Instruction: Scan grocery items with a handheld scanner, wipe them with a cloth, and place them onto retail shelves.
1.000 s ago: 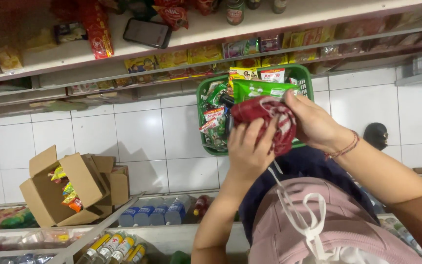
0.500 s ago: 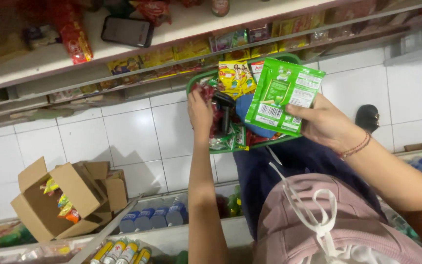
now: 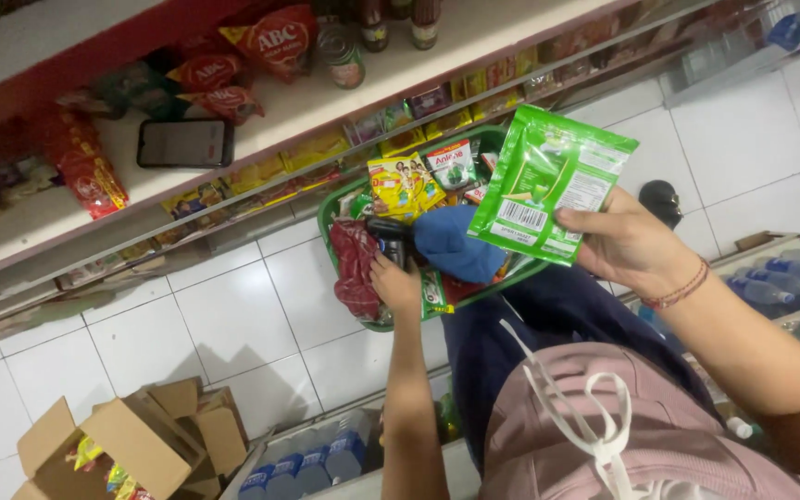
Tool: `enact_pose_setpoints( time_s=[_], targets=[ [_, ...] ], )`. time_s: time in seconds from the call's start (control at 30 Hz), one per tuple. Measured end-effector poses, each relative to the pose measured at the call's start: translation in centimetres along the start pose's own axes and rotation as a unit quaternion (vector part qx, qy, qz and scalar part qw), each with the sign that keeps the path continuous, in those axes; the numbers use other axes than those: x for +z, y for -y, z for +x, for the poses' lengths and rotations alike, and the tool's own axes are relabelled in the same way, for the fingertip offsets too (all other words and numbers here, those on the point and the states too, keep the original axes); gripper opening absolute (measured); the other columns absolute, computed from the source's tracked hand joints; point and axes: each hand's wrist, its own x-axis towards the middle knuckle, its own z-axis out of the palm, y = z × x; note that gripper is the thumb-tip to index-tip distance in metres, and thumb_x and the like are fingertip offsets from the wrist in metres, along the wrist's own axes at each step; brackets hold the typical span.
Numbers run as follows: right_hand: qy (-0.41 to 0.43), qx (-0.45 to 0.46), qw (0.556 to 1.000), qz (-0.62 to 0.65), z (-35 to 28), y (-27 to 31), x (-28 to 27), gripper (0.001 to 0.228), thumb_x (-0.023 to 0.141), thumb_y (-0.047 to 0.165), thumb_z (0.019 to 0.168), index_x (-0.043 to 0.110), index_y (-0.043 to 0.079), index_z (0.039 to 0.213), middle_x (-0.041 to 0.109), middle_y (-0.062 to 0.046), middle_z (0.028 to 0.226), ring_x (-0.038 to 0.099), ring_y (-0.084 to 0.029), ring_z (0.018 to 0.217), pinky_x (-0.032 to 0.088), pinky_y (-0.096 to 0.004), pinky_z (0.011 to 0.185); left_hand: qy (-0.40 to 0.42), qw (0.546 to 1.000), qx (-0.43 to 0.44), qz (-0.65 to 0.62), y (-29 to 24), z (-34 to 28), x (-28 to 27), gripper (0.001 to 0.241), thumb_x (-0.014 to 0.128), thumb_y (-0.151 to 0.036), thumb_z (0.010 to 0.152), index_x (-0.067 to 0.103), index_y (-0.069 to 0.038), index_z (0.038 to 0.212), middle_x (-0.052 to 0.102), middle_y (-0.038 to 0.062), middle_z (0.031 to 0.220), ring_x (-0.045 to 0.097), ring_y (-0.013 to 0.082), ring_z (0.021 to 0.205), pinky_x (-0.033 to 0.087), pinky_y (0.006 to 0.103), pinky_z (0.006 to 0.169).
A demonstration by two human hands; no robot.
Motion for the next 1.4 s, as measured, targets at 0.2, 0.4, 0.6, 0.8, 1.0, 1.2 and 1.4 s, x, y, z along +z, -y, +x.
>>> enact_pose_setpoints(
  time_s=[0.2, 0.4, 0.6, 0.8, 1.0, 1.2, 1.4],
  targets=[
    [-0.018, -0.017, 1.0, 0.014, -0.6, 0.0, -1.7, 0.054, 0.061, -0.009, 0.089, 0.053, 0.0, 0.142, 0.063, -0.014, 0.14, 0.06, -0.027, 0.13, 0.048, -0.044, 0.111, 0.062, 0.994, -0.092, 0.021, -3.1, 1.2, -2.9, 0.074, 0.082, -0.041, 0.076, 0.053, 0.004, 0.128, 0.072, 0.021, 0.1, 0.067, 0.0406, 0.103, 0.044, 0.055, 0.097],
    [-0.008, -0.05, 0.997, -0.055, -0.2, 0.7, -2.0, 0.057, 0.062, -0.013, 0.087, 0.052, 0.001, 0.142, 0.065, -0.013, 0.136, 0.063, -0.026, 0.126, 0.05, -0.042, 0.107, 0.117, 0.967, -0.039, -0.225, -8.5, -1.0, -11.5, 0.051, 0.083, -0.034, 0.084, 0.066, 0.0, 0.118, 0.074, 0.015, 0.084, 0.068, 0.0299, 0.079, 0.051, 0.0436, 0.08],
    [0.005, -0.082, 0.993, -0.079, 0.4, 1.3, -3.0, 0.057, 0.062, -0.013, 0.088, 0.053, 0.0, 0.142, 0.065, -0.014, 0.137, 0.064, -0.026, 0.127, 0.051, -0.041, 0.108, 0.233, 0.842, 0.11, -0.474, -12.8, -6.9, -26.4, 0.037, 0.075, -0.018, 0.086, 0.067, 0.003, 0.115, 0.074, 0.007, 0.094, 0.066, 0.0135, 0.087, 0.054, 0.0308, 0.081],
    [0.039, -0.068, 0.994, -0.077, 0.7, 0.9, -2.5, 0.057, 0.063, -0.012, 0.088, 0.053, -0.001, 0.143, 0.065, -0.013, 0.137, 0.063, -0.025, 0.127, 0.05, -0.041, 0.109, 0.337, 0.803, 0.091, -0.483, -16.0, -9.0, -32.8, 0.041, 0.08, -0.02, 0.075, 0.07, 0.002, 0.109, 0.075, 0.005, 0.089, 0.066, 0.0113, 0.081, 0.055, 0.0275, 0.077],
    [0.065, -0.05, 0.994, -0.075, 1.2, 0.7, -2.1, 0.056, 0.063, -0.012, 0.088, 0.052, -0.002, 0.142, 0.065, -0.015, 0.136, 0.063, -0.027, 0.126, 0.05, -0.043, 0.11, 0.357, 0.78, 0.095, -0.505, -15.1, -10.5, -31.9, 0.041, 0.082, -0.02, 0.074, 0.07, 0.002, 0.107, 0.075, 0.004, 0.088, 0.067, 0.01, 0.081, 0.054, 0.0254, 0.078],
    [0.054, -0.039, 0.996, -0.054, 1.7, -0.1, -2.8, 0.056, 0.062, -0.012, 0.088, 0.052, -0.002, 0.142, 0.064, -0.016, 0.137, 0.062, -0.028, 0.128, 0.049, -0.042, 0.111, 0.331, 0.756, 0.066, -0.561, -13.3, -10.8, -30.1, 0.037, 0.078, -0.018, 0.077, 0.068, 0.003, 0.106, 0.071, 0.002, 0.09, 0.062, 0.0091, 0.083, 0.052, 0.0255, 0.077],
    [0.017, -0.026, 0.999, -0.043, 1.8, -0.3, -3.2, 0.057, 0.06, -0.013, 0.087, 0.052, -0.001, 0.142, 0.062, -0.016, 0.139, 0.061, -0.027, 0.129, 0.048, -0.042, 0.111, 0.338, 0.758, 0.077, -0.552, -14.2, -10.0, -30.2, 0.04, 0.083, -0.025, 0.081, 0.068, 0.003, 0.104, 0.07, 0.003, 0.089, 0.06, 0.0093, 0.082, 0.049, 0.0254, 0.075]
  ],
)
